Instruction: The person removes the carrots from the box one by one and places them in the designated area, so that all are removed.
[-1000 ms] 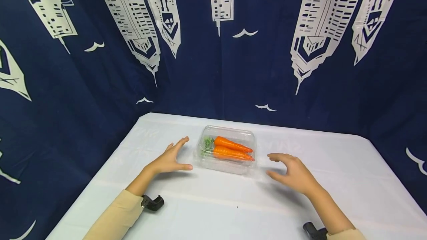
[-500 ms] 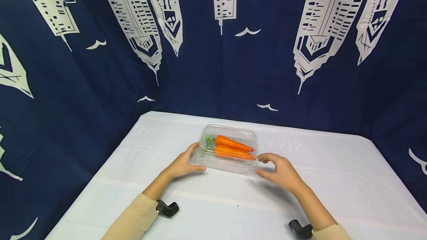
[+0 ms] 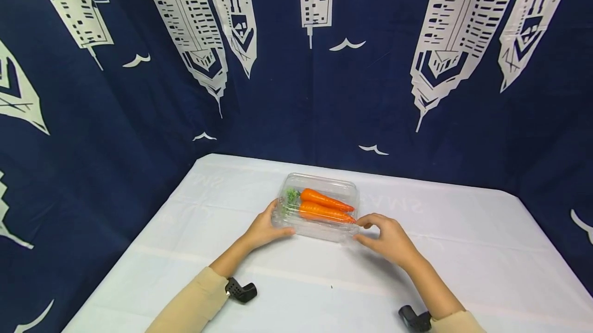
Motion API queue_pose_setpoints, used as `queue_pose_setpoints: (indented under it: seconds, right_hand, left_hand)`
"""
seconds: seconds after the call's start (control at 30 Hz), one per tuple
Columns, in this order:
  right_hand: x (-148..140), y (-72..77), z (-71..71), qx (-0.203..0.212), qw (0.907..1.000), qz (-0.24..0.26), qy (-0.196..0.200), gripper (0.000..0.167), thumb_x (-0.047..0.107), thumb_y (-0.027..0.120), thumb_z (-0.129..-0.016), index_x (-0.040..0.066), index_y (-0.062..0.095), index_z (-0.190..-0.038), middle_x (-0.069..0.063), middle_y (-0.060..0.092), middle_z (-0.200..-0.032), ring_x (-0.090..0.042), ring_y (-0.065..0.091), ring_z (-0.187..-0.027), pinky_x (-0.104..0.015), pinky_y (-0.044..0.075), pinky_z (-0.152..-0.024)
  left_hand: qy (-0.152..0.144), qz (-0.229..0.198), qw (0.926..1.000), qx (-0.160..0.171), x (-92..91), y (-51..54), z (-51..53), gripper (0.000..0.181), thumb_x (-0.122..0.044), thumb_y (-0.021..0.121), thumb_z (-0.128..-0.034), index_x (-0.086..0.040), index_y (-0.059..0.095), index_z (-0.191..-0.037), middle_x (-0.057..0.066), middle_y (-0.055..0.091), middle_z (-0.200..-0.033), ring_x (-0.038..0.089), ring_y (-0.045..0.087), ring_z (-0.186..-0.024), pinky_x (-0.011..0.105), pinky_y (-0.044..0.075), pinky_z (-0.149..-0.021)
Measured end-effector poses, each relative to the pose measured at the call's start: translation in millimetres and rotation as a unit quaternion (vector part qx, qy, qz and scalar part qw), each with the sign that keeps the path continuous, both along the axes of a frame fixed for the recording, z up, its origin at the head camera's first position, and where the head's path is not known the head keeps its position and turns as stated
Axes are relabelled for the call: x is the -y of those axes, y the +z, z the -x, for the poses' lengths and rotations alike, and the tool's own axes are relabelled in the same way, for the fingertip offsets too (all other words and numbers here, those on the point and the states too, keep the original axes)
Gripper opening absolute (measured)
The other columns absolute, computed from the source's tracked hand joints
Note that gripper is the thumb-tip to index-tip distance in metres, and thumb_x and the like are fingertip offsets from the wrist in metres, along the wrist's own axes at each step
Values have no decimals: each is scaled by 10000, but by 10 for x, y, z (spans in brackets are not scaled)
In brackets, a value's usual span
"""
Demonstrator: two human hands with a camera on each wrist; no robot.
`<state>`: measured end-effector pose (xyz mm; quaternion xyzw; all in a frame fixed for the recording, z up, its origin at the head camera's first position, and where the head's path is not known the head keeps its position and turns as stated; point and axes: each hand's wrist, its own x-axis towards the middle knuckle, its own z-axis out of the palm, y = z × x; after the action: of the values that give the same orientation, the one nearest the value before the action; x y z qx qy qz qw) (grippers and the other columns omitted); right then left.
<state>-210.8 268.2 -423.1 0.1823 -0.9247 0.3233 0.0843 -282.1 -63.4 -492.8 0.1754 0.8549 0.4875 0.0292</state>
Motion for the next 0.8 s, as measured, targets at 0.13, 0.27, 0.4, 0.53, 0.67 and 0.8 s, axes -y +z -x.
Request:
queue_pose_setpoints:
  seconds: [0.13, 0.27, 0.4, 0.53, 0.67, 0.8]
  right_hand:
    - [4, 8, 5, 45, 10000, 6, -18, 284, 254, 803, -820, 104, 717, -1045, -41, 707, -1008, -304, 634, -972, -577, 504, -863]
    - [-5, -6, 14, 11, 10000, 12, -26, 266, 250, 800, -822, 111, 720, -1034, -34, 708, -997, -297, 637, -958, -578, 509, -847]
    - [-23, -15, 28, -16, 10000, -18, -76, 250, 250, 793, -828, 117, 725, -1028, -32, 711, -995, -301, 638, -961, -589, 502, -847]
    - [-44, 13, 42, -1, 9998, -27, -189, 253, 257, 790, -828, 119, 727, -1031, -34, 712, -991, -310, 637, -974, -602, 484, -867]
    - [-69, 74, 58, -29, 9997, 4, -225, 241, 239, 777, -839, 102, 727, -1031, -51, 713, -990, -326, 633, -980, -613, 476, -875]
    - [-88, 171, 93, 6, 9998, 25, -184, 228, 244, 757, -861, 96, 727, -1032, -53, 715, -994, -331, 627, -990, -615, 478, -878]
  left_hand:
    - [105, -112, 9998, -101, -26, -22, 6, 1040, -438, 834, -733, -28, 282, -1514, 254, 429, -1453, 416, 438, -1309, 576, 343, -1070]
    - [146, -16, 9996, -251, -37, -53, 9, 1027, -436, 835, -737, -7, 303, -1504, 253, 450, -1437, 405, 454, -1299, 553, 355, -1072]
    - [94, 58, 9992, -391, -39, -58, -2, 1000, -425, 828, -752, -5, 314, -1499, 235, 468, -1429, 392, 467, -1293, 541, 365, -1070]
    - [89, 161, 9987, -472, -36, -60, -4, 992, -429, 822, -759, -20, 311, -1505, 227, 464, -1436, 391, 463, -1297, 537, 362, -1074]
    - [67, 251, 9982, -535, -33, -80, 4, 998, -433, 818, -764, -26, 298, -1512, 218, 441, -1458, 384, 455, -1307, 526, 363, -1077]
    - [44, 358, 9974, -621, -33, -93, 10, 990, -447, 808, -772, -7, 306, -1503, 206, 424, -1474, 372, 442, -1321, 500, 364, -1083]
